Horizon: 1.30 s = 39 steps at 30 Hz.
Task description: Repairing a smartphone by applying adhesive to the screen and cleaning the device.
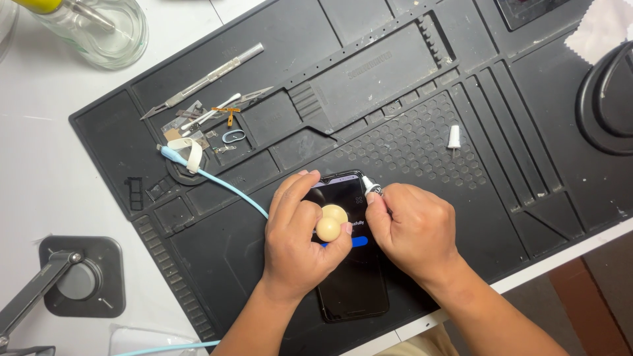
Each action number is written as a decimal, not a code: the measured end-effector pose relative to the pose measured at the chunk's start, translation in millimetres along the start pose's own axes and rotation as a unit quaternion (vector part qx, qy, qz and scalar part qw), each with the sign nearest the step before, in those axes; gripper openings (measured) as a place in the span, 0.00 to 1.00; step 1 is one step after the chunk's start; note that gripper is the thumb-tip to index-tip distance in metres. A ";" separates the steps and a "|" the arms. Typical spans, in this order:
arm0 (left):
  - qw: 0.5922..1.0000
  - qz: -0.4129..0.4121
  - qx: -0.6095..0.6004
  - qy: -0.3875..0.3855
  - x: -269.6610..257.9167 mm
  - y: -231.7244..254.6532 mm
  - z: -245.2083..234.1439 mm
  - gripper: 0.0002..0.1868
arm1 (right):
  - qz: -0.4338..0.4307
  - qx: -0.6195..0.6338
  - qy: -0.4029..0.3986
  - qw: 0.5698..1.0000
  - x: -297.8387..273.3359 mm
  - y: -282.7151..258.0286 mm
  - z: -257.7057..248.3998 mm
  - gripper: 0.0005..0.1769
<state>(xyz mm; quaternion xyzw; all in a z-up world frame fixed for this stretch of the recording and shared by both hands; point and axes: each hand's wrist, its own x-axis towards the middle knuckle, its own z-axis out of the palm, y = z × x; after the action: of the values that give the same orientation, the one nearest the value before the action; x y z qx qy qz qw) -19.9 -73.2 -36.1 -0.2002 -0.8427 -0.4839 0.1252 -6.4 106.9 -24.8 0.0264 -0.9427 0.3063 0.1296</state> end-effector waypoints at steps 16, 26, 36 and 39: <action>1.000 0.009 -0.008 -0.015 3.4 -2.0 -5.2 0.17 | 0.022 0.027 0.029 0.999 -10.7 -5.2 2.7 0.14; 1.000 0.002 -0.014 -0.026 1.2 -3.4 -6.2 0.17 | 0.032 0.032 0.012 0.999 -9.4 -1.8 5.9 0.14; 0.999 0.003 -0.007 -0.031 -0.4 -4.5 -5.5 0.17 | 0.041 0.030 0.014 0.999 -10.7 -1.0 7.2 0.16; 1.000 0.005 -0.004 -0.031 0.1 -4.2 -5.3 0.16 | 0.034 0.027 0.014 0.999 -12.1 -0.9 6.3 0.17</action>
<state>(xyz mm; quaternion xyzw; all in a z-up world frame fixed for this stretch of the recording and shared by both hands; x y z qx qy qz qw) -21.8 -79.6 -36.6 -0.2193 -0.8432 -0.4804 0.1005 4.0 102.1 -32.4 -0.0065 -0.9325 0.3361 0.1319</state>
